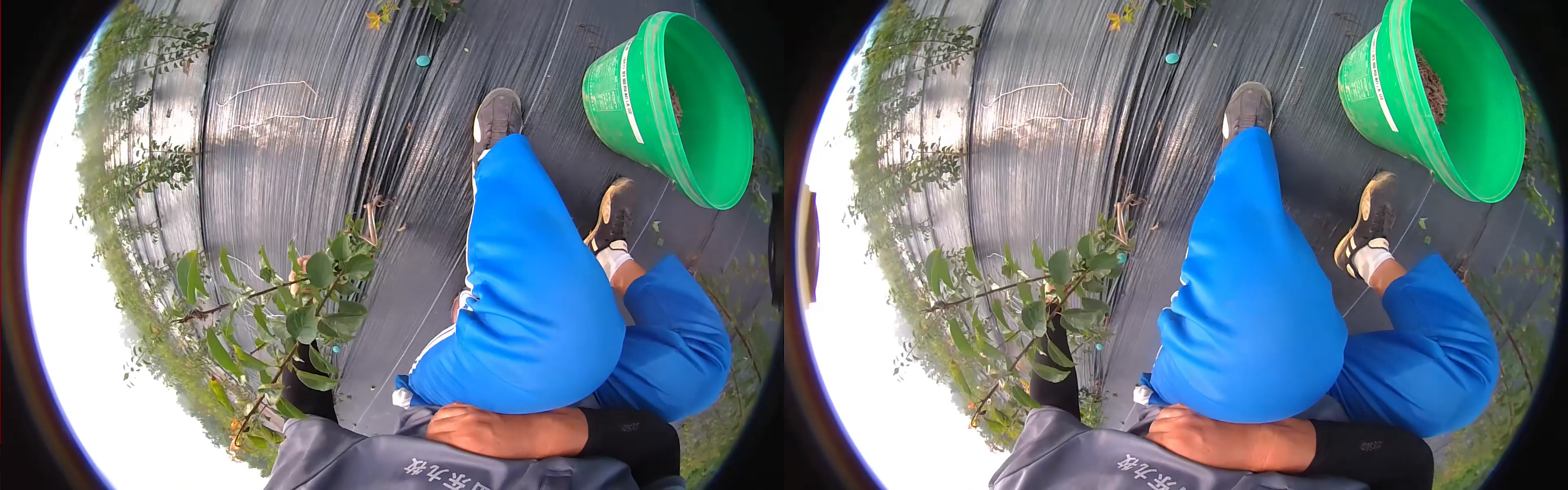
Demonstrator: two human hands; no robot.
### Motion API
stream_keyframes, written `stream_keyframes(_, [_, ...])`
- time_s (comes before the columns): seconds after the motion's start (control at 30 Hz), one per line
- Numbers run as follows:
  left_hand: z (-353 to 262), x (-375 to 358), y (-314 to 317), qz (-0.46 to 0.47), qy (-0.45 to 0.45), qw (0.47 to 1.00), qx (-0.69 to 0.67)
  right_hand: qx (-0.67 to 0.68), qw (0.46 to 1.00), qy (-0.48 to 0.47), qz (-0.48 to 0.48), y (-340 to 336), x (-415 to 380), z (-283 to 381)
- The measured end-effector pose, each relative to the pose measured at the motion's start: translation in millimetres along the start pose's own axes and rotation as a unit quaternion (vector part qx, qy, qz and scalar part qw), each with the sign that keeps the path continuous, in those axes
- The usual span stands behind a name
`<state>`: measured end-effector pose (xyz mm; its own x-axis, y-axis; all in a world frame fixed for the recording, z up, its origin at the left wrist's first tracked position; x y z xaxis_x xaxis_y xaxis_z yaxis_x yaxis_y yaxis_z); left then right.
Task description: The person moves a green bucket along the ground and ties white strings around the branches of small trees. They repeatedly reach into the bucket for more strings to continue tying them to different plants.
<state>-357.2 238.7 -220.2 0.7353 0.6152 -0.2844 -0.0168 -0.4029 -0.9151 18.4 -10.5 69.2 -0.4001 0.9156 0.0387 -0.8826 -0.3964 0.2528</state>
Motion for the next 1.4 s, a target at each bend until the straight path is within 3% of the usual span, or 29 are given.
stream_keyframes(0.1, [2,-1,1,0.019,-0.006,0.999,-0.038,0.065,0.997,0.015,-0.047,-11,5,-1])
stream_keyframes(0.17, [0,-3,1,0.03,-0.013,0.997,-0.065,0.077,0.997,0.011,0.018,-12,7,-4])
stream_keyframes(0.5, [-15,-2,11,0.044,-0.045,0.978,-0.199,0.067,0.997,0.034,0.026,-42,19,-2])
stream_keyframes(0.73, [-11,-16,28,0.046,-0.069,0.955,-0.285,0.056,0.997,0.045,0.034,-6,-18,-14])
stream_keyframes(1.2, [-16,9,79,0.042,-0.102,0.88,-0.462,0.02,0.996,0.076,0.046,-38,-70,5])
stream_keyframes(1.23, [-15,11,84,0.04,-0.106,0.873,-0.475,0.099,0.988,0.102,0.057,-74,-80,11])
stream_keyframes(1.3, [-17,15,86,0.036,-0.119,0.86,-0.495,0.245,0.941,0.233,-0.027,-117,-113,14])
stream_keyframes(1.37, [-13,16,90,0.032,-0.133,0.848,-0.513,0.192,0.939,0.277,-0.067,-139,-143,20])
stream_keyframes(1.4, [-13,20,89,0.028,-0.139,0.842,-0.521,0.118,0.915,0.361,-0.135,-153,-147,24])
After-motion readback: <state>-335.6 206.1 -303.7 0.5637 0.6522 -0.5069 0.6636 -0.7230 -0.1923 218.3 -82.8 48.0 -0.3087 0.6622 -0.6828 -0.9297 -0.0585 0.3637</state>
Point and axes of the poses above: each hand's wrist, its own x-axis towards the middle knuckle, its own y-axis out of the palm, z = x × y, the point moved 4 cm from there along x, towards the middle knuckle, and after that the axes turned 6 degrees about -x, right-handed, at the moved point
